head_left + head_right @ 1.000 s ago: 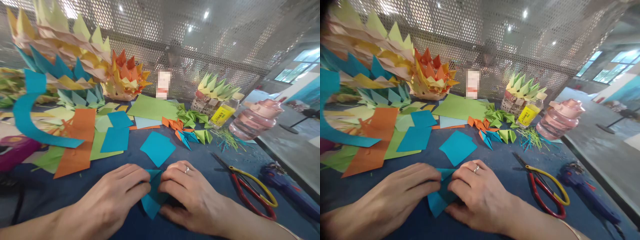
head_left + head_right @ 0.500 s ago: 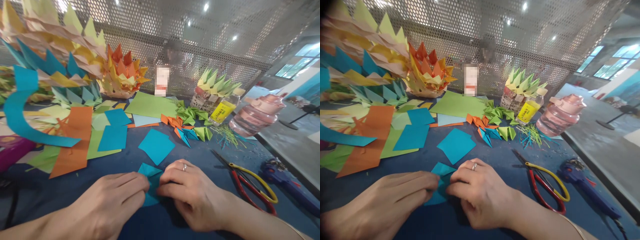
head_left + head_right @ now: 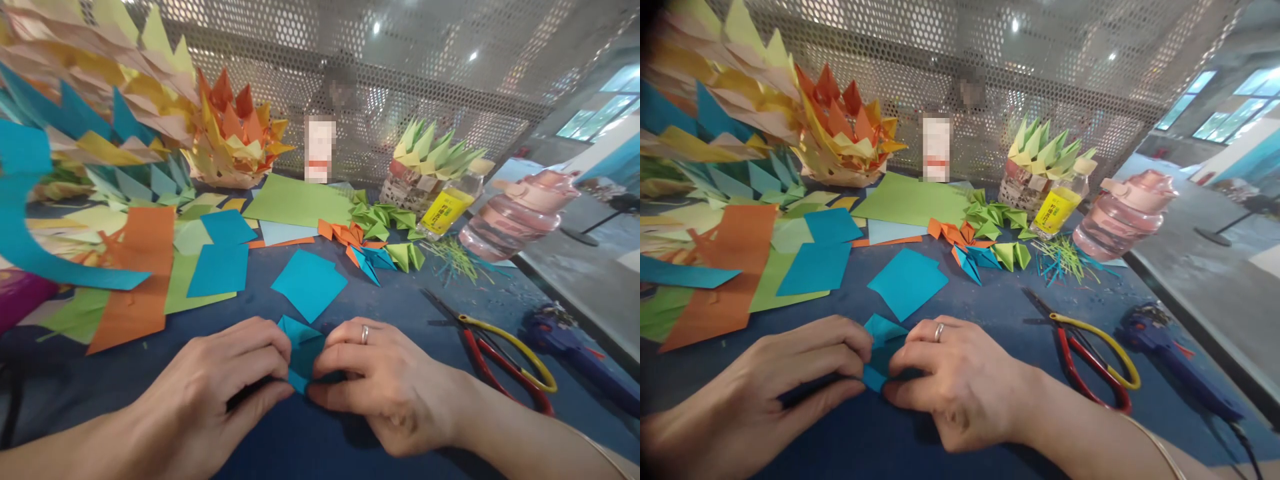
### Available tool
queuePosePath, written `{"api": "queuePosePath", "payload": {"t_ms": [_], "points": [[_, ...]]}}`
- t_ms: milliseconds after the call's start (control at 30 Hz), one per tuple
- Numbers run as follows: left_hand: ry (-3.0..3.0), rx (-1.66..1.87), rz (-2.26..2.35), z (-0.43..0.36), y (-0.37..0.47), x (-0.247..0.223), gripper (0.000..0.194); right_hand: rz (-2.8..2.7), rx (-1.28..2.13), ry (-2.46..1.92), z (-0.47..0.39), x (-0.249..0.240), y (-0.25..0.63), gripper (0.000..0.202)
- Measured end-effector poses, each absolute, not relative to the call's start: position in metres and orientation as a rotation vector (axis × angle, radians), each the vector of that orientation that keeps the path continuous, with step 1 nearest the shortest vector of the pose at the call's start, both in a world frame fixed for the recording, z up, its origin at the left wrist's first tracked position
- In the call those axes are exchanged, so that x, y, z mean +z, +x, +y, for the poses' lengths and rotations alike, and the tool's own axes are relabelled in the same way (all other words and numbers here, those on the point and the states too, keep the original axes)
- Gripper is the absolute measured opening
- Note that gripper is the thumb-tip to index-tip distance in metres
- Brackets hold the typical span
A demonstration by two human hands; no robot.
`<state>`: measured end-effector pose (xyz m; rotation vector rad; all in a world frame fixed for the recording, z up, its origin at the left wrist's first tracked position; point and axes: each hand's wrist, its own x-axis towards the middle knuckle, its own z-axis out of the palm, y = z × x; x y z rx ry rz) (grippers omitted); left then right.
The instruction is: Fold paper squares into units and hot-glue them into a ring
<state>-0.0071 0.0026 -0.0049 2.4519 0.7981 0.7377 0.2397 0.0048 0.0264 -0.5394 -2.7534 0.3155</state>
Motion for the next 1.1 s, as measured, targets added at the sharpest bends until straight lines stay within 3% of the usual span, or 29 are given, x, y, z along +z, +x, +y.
{"api": "queuePosePath", "payload": {"t_ms": [400,1100], "points": [[2.458,0.808,0.989,0.003,0.003,-0.006,0.009,-2.74,0.303,-0.516,0.002,0.025,0.238,0.025],[2.513,0.842,0.946,0.004,0.004,-0.005,0.016,-2.779,0.285,-0.528,0.001,0.028,0.238,0.026]]}}
